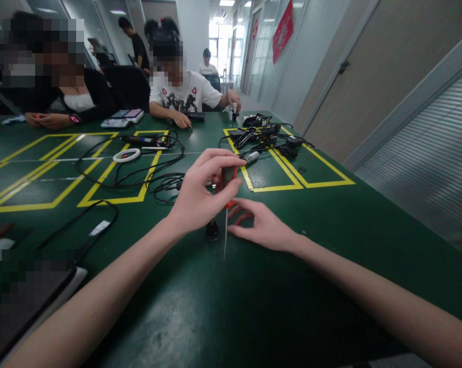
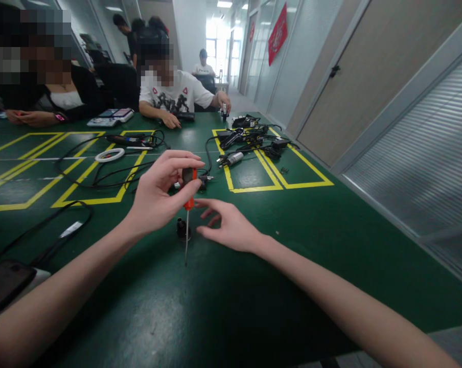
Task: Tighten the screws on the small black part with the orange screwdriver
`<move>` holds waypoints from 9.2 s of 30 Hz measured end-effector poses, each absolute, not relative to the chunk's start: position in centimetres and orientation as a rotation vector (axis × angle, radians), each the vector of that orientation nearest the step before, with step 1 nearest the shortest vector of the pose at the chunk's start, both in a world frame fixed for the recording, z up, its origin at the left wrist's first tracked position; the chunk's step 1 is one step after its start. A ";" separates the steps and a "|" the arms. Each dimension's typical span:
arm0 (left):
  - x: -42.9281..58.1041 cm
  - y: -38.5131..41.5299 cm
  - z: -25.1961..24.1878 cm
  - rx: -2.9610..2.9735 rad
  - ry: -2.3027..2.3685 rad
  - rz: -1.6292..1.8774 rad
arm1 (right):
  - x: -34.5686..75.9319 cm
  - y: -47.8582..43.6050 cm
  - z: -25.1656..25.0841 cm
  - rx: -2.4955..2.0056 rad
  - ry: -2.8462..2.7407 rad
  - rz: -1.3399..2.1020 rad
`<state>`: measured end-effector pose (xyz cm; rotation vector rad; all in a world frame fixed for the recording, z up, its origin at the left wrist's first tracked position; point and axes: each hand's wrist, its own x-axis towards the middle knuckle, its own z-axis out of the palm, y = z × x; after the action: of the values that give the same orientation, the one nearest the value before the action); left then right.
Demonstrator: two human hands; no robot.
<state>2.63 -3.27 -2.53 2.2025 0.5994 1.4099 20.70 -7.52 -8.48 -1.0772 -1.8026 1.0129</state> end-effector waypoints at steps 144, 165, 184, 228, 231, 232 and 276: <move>-2.8 -4.8 -9.6 1.707 0.767 0.536 | 19.3 -9.2 -1.6 -0.615 -1.731 0.626; -1.9 -6.1 -10.0 1.933 0.888 0.553 | 19.0 -9.4 -1.8 -0.563 -1.705 0.732; -2.0 -6.0 -10.0 1.929 0.851 0.531 | 19.0 -9.3 -1.8 -0.578 -1.737 0.577; -0.5 -5.8 -10.4 2.085 0.727 0.553 | 21.2 -7.8 -0.8 -0.606 -1.811 0.558; -0.3 -5.7 -10.5 2.119 0.699 0.569 | 21.5 -7.7 -0.9 -0.591 -1.851 0.679; -0.2 -5.7 -10.6 2.124 0.696 0.574 | 21.5 -7.7 -0.8 -0.591 -1.861 0.672; -1.2 -2.5 -11.5 1.420 0.692 0.410 | 22.5 -7.6 0.6 -0.702 -2.098 0.339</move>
<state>-1.20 -2.51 -11.49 1.4200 0.6922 0.4101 22.47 -7.62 0.55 -0.7022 -2.0980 0.3389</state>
